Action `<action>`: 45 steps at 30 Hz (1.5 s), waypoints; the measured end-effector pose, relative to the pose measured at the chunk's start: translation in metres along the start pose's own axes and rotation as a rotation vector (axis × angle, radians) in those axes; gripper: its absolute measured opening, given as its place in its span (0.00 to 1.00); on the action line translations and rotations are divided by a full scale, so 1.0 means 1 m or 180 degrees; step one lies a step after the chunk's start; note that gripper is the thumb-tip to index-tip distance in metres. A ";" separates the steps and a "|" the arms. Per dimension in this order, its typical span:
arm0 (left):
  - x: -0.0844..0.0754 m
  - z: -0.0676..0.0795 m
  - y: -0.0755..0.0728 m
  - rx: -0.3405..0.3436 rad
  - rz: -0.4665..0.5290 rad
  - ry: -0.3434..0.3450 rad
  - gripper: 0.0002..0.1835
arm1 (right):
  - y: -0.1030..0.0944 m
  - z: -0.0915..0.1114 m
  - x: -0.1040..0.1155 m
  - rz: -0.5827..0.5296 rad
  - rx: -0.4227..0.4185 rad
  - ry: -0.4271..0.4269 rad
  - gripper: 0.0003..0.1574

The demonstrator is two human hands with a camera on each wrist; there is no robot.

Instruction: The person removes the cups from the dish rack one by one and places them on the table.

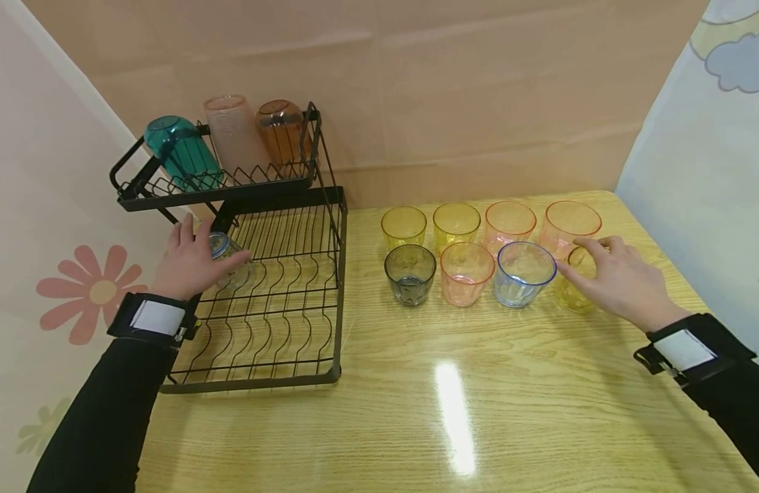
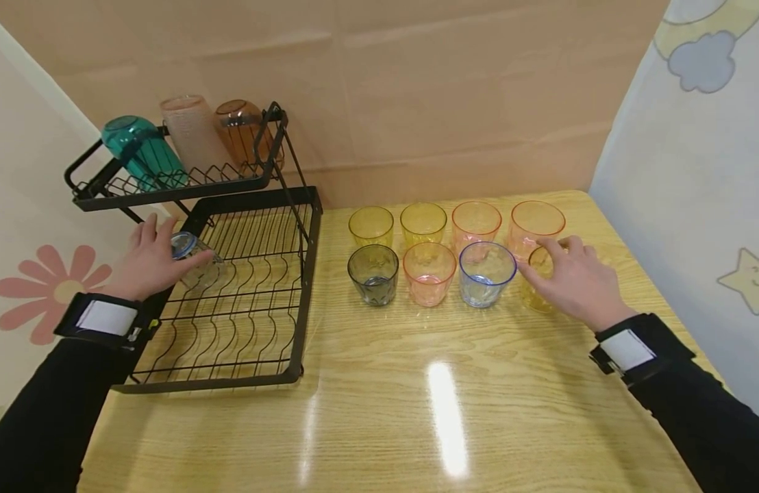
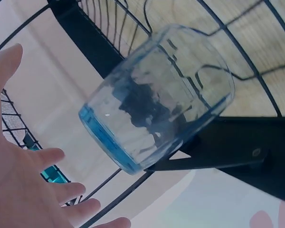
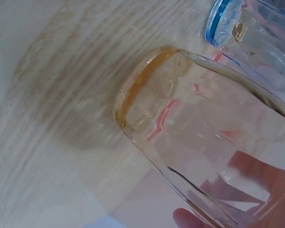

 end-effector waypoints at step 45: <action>0.011 -0.044 0.026 0.0581 -0.0094 -0.0020 0.53 | -0.044 -0.024 0.148 0.0576 -0.0786 -0.1489 0.37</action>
Point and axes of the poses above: each hand's wrist, its own z-axis away from the middle knuckle, its own y-axis out of the palm, x = y × z, the point moved 6 cm from there along -z, towards the middle knuckle, and after that the axes turned 7 degrees about -y, right-handed, at the moved point
